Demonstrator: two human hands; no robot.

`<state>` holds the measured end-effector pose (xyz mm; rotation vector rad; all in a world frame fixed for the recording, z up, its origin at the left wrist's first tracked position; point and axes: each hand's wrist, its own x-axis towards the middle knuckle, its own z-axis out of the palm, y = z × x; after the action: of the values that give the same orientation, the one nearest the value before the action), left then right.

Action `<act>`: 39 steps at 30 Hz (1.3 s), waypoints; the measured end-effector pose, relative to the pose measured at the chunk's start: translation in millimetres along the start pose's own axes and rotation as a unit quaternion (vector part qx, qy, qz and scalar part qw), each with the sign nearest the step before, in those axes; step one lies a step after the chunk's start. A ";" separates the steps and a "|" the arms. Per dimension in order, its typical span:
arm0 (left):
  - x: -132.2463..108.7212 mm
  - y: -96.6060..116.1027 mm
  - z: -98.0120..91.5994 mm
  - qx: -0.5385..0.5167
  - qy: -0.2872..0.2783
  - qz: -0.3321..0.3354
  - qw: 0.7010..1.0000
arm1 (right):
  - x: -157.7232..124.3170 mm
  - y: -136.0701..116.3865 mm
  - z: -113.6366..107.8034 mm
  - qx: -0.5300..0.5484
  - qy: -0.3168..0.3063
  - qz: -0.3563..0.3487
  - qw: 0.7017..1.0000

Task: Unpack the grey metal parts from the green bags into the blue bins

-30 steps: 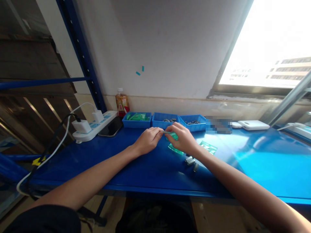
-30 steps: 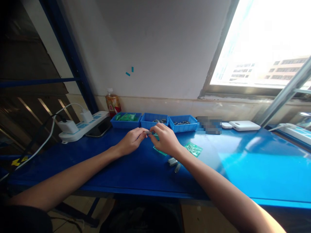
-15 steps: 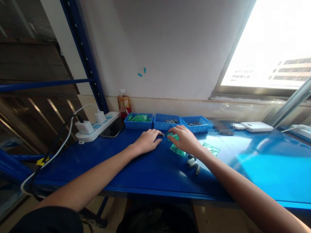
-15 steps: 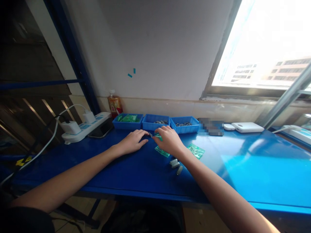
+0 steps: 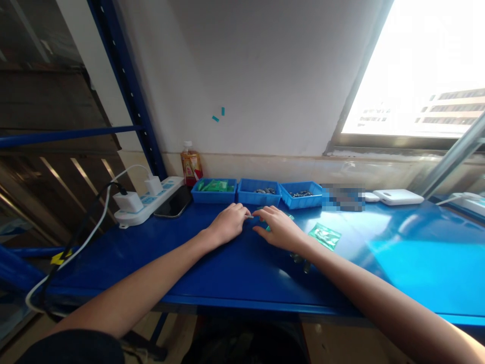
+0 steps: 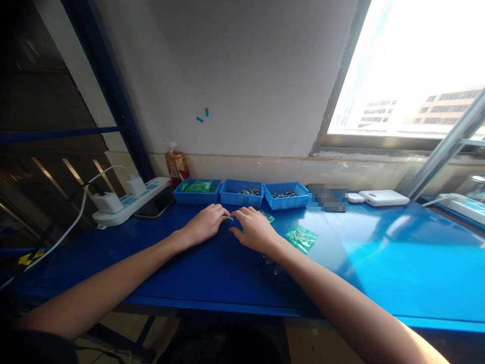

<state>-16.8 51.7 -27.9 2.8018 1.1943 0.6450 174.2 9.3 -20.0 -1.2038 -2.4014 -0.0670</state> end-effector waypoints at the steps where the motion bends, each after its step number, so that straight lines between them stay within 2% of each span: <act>1: -0.1 1.8 -0.4 -0.009 0.004 0.002 1.000 | -0.2 -0.5 -0.2 0.000 0.004 0.001 1.000; 7: -1.6 16.9 -4.1 -0.087 0.028 0.033 0.995 | 0.2 -1.8 -1.6 0.011 0.057 0.041 0.997; 12: -5.3 23.0 -6.5 -0.153 0.062 0.014 0.986 | 1.5 -0.6 -2.3 0.013 0.089 0.050 0.995; 22: -4.6 23.4 -12.2 -0.121 0.074 0.028 0.989 | -0.2 -3.4 -4.8 0.056 0.102 0.044 0.992; 30: -5.8 23.2 -12.5 -0.138 0.060 0.016 0.988 | 0.4 -5.3 -7.3 0.036 0.102 0.042 0.993; 39: -7.7 25.4 -14.4 -0.122 0.090 -0.005 0.988 | 0.7 -5.4 -7.8 0.042 0.112 0.037 0.992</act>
<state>-9.8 26.5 -12.9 2.5765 1.0698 0.9889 172.6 4.7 -11.9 -1.1778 -2.1431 -0.0725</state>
